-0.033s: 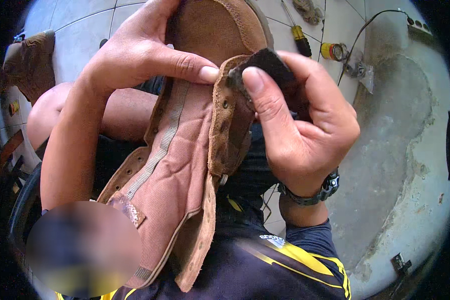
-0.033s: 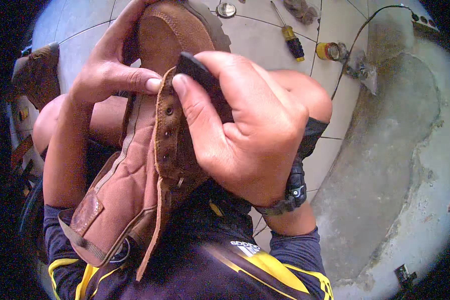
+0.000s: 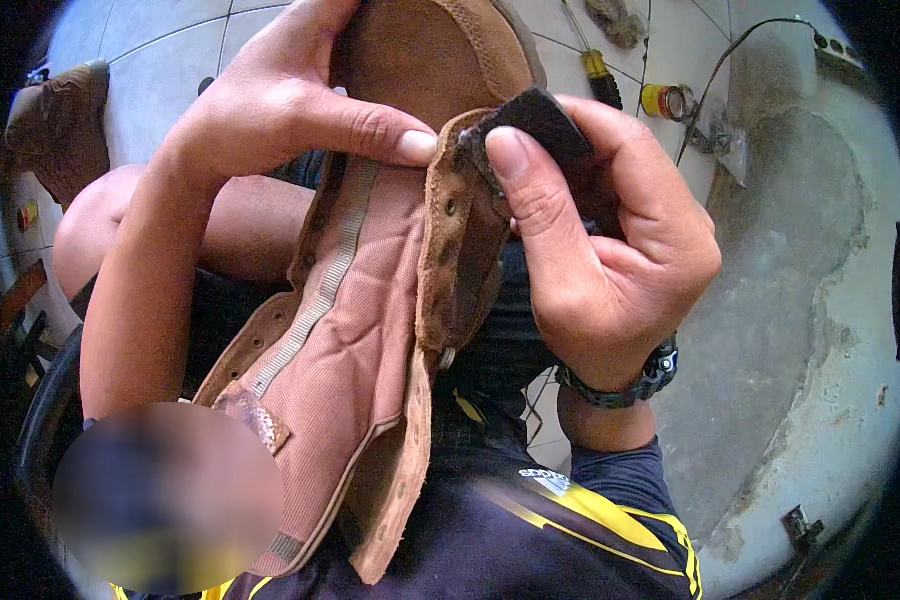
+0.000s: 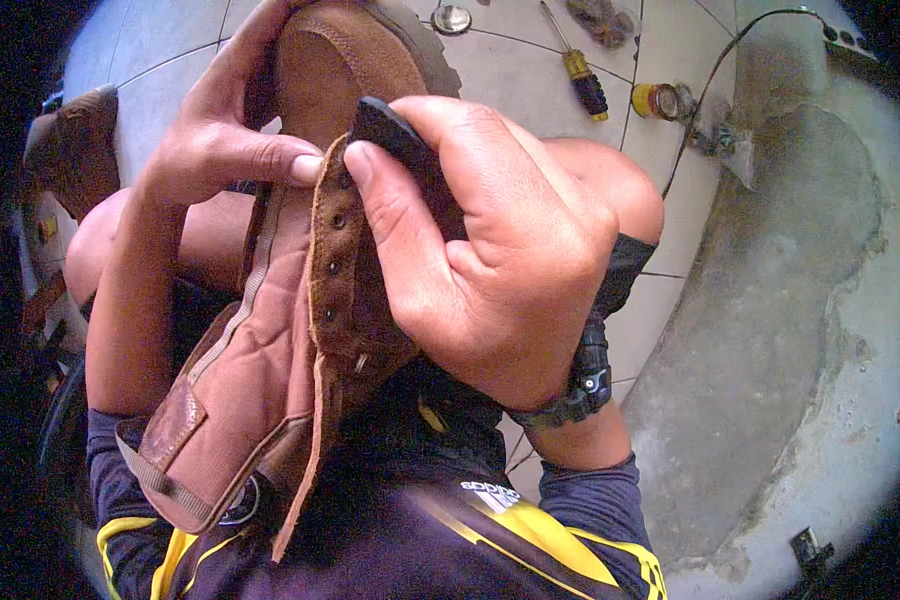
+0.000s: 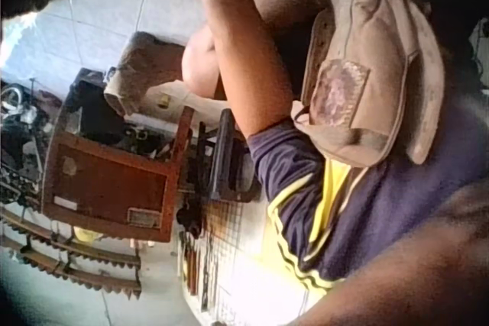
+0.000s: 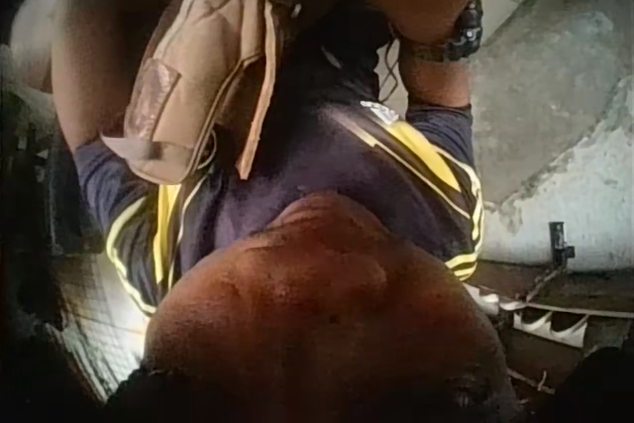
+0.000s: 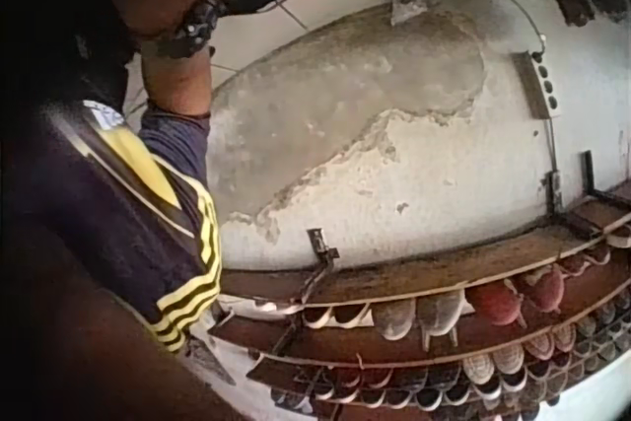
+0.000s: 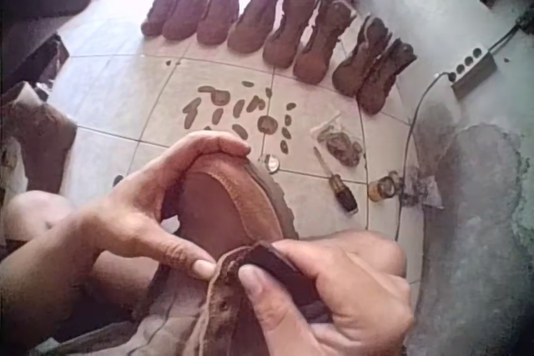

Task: Repairing and refurbishing tan combat boots by applying adhesive and inspecting the components.

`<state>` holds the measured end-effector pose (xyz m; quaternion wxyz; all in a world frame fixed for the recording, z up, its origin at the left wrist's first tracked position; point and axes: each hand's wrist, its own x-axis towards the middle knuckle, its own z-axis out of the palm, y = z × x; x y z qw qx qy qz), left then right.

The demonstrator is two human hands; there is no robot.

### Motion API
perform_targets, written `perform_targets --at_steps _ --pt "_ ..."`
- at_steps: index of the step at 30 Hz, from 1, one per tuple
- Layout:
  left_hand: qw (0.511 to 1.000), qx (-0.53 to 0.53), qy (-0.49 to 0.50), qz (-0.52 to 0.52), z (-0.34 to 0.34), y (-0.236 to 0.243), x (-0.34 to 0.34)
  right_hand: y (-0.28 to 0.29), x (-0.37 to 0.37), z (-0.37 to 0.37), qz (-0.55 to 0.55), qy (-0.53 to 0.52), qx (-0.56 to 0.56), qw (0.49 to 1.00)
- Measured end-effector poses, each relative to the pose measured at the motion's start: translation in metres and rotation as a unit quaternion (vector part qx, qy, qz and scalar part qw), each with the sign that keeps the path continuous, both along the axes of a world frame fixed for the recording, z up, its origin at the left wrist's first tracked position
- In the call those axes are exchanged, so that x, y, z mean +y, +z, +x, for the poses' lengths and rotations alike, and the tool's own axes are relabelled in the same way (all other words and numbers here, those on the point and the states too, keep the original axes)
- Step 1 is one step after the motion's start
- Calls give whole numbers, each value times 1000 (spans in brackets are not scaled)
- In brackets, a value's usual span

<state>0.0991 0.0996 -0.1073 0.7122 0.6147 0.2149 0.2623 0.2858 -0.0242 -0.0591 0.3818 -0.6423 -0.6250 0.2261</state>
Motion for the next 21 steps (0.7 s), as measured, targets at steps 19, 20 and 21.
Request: perform_targets --at_steps 19,20,21 --pt "1000 -10 -7 18 -4 -7 -2 5 4 1 96 151 -37 983" --pt "999 14 19 24 -4 -6 -4 5 4 2 94 152 -36 983" --pt "999 14 21 23 -6 -8 -4 6 5 3 80 161 -45 983"
